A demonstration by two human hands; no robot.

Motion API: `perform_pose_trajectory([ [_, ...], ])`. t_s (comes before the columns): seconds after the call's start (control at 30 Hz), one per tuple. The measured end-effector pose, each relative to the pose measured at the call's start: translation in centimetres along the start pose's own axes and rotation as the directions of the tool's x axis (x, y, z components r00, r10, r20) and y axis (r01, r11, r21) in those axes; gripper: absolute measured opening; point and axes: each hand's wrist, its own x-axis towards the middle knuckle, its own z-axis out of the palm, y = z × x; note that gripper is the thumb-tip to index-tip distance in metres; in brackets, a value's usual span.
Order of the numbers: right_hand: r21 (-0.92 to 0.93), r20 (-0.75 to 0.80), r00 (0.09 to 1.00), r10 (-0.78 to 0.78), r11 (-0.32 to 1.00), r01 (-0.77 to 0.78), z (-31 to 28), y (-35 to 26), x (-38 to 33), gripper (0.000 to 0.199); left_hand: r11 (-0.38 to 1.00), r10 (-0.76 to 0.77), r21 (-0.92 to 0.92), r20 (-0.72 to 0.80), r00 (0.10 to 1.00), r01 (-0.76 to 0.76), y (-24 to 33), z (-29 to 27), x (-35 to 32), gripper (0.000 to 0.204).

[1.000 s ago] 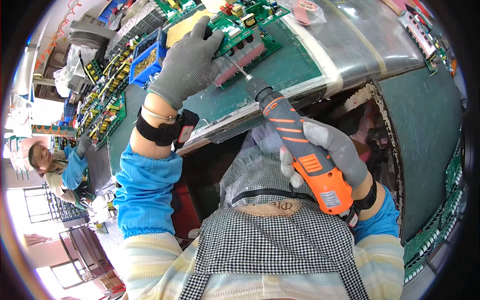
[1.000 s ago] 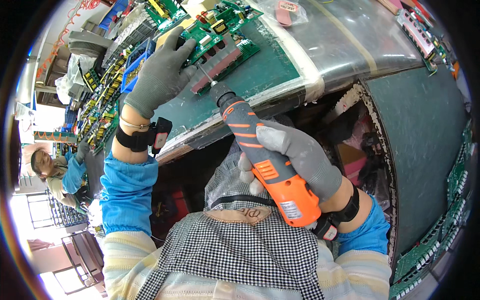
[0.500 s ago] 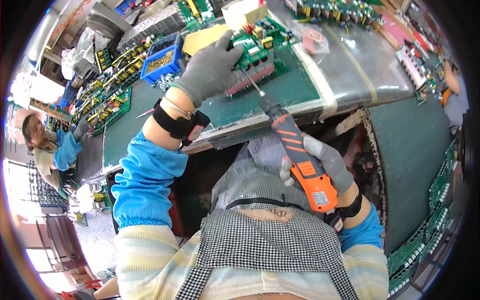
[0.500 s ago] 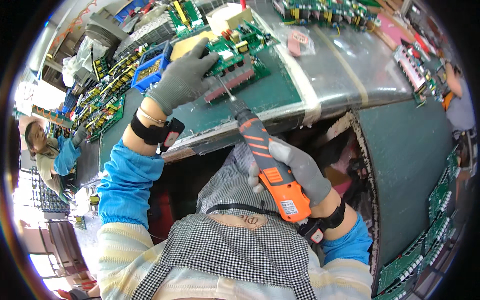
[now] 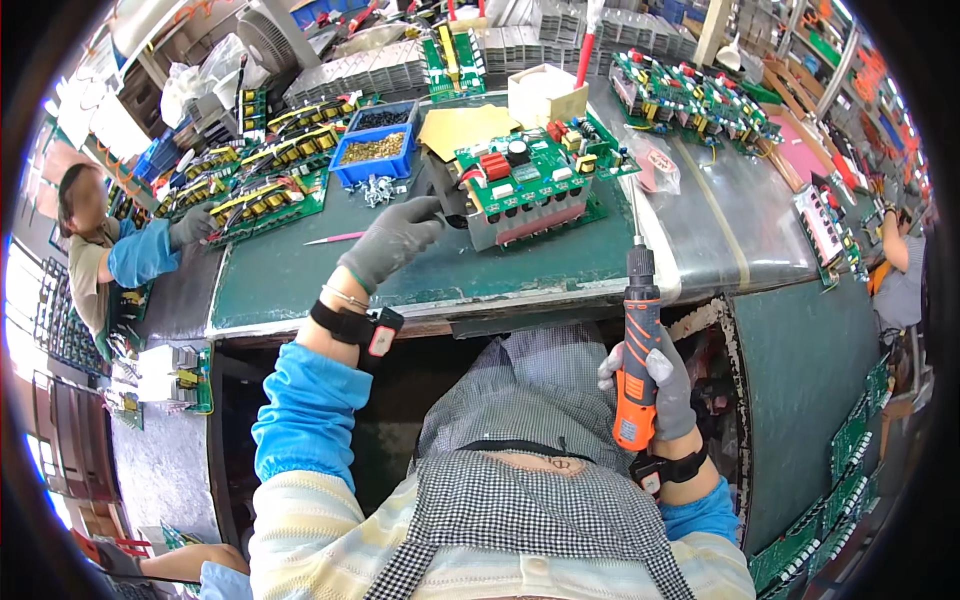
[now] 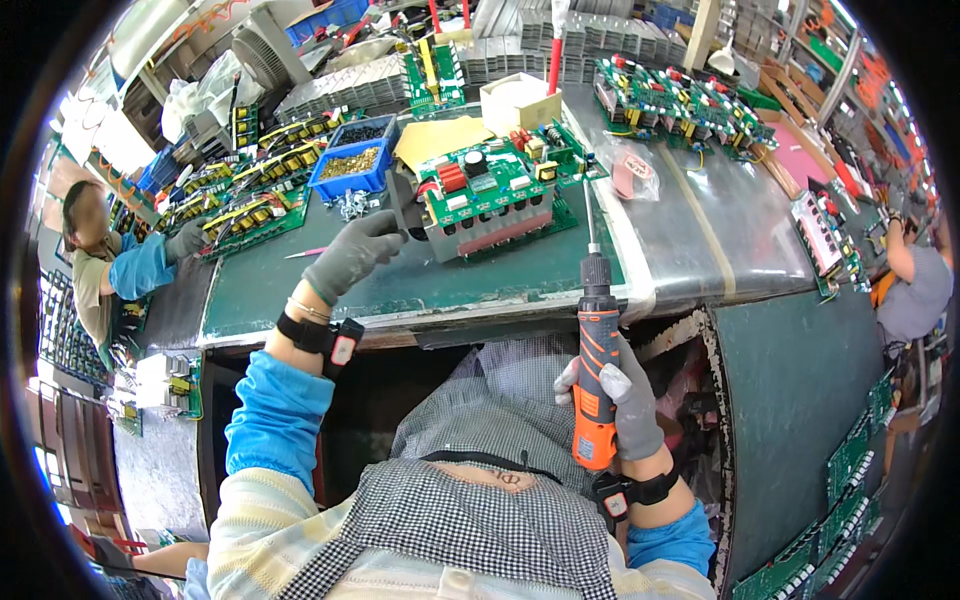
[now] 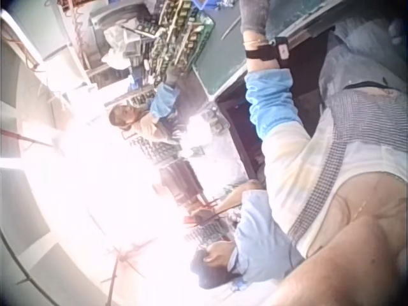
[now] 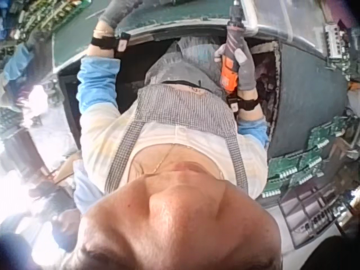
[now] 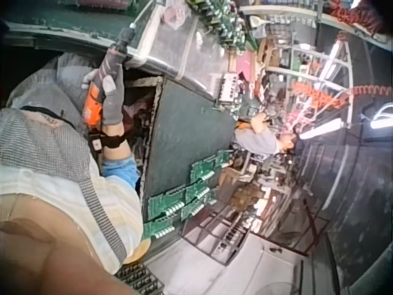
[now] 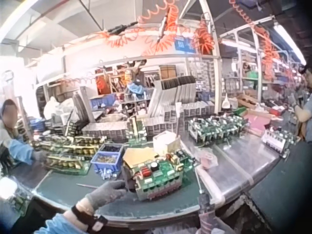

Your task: The worker fastens components to a circuit board using an electric screwdriver, applies thermal paste with a brush, and attaches strips to the heatsink.

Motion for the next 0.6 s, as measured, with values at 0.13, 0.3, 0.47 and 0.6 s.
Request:
perform_pose_trajectory([
  [0.13, -0.014, 0.023, 0.997, -0.074, 0.997, 0.074, 0.7, -0.1, -0.1, 0.056, 0.986, -0.139, 0.103, 0.103, 0.985, 0.128, 1.9, 0.1, 0.0, 0.033],
  [0.3, -0.059, -0.046, 0.995, -0.083, 0.995, 0.08, 0.0, -0.1, -1.5, 0.053, 0.995, -0.091, 0.001, 0.377, 0.922, 0.098, 3.5, 2.2, -3.1, 0.036],
  [0.47, -0.01, -0.13, 0.981, -0.142, 0.99, 0.142, -1.4, 0.2, -2.0, 0.05, 0.965, 0.25, -0.194, 0.459, 0.852, -0.179, 4.8, 11.3, -6.1, 0.052],
  [0.6, 0.061, -0.195, 0.95, -0.243, 0.964, 0.259, -1.9, 0.0, -2.1, 0.047, 0.95, 0.222, -0.305, 0.521, 0.824, -0.064, 5.9, 19.2, -3.3, 0.041],
])
